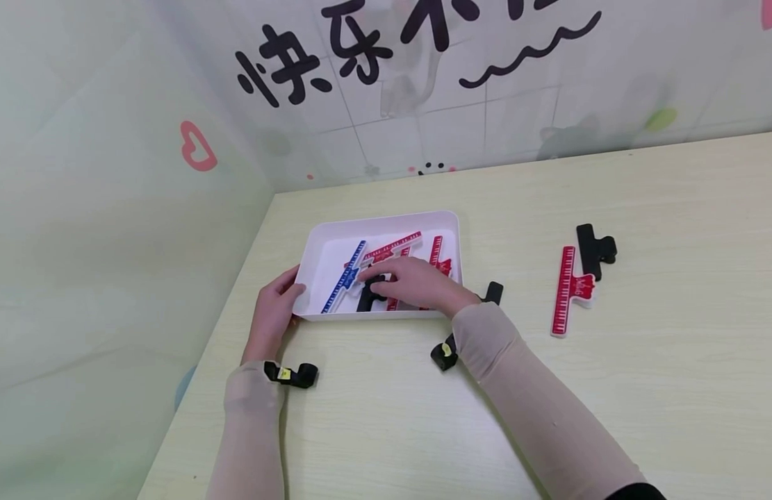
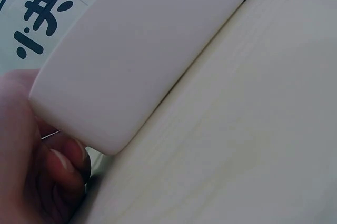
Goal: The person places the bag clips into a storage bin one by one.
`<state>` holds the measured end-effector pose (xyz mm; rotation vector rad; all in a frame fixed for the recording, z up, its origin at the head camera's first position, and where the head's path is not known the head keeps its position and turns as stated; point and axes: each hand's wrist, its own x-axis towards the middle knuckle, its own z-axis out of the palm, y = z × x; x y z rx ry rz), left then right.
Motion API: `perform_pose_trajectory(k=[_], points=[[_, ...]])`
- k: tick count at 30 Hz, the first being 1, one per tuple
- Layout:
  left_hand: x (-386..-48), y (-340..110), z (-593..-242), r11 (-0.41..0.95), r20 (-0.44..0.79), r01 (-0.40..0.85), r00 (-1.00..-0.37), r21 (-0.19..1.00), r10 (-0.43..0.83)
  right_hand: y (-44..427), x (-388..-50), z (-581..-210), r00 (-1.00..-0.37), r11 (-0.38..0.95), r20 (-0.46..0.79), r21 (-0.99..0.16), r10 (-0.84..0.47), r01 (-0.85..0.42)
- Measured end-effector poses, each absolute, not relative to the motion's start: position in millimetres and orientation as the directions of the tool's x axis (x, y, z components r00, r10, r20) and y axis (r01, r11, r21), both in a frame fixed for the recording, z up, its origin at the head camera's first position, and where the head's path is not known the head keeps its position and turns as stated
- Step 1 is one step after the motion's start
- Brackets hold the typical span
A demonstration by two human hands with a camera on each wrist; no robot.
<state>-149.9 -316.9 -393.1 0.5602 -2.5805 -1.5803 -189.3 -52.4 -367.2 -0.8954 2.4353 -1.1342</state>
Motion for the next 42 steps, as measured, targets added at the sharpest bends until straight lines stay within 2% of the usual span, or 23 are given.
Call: perform_pose_trajectory(k=[9, 24, 34, 42], points=[[-150.2, -316.7, -393.2, 0.409, -0.123, -0.261, -0.934, 0.874, -0.334, -52.3, -189.2, -366.9, -0.752, 0.483, -0.003, -0.768, -0.659, -0.421], [-150.2, -317.4, -393.6, 0.407, -0.129, -0.267, -0.933, 0.874, -0.335, -51.3, -190.9, -361.0, -0.799, 0.366, 0.092, -0.854, -0.594, -0.370], [-150.9, -316.1, -394.5, 0.415, -0.125, -0.265, -0.934, 0.870, -0.335, -30.5, -196.2, -346.2, -0.822, 0.320, 0.106, -0.887, -0.560, -0.333], [-150.7, -317.4, -393.8, 0.420, -0.124, -0.262, -0.936, 0.869, -0.329, -10.1, -197.2, -333.9, -0.846, 0.331, 0.153, -0.873, -0.511, -0.358]])
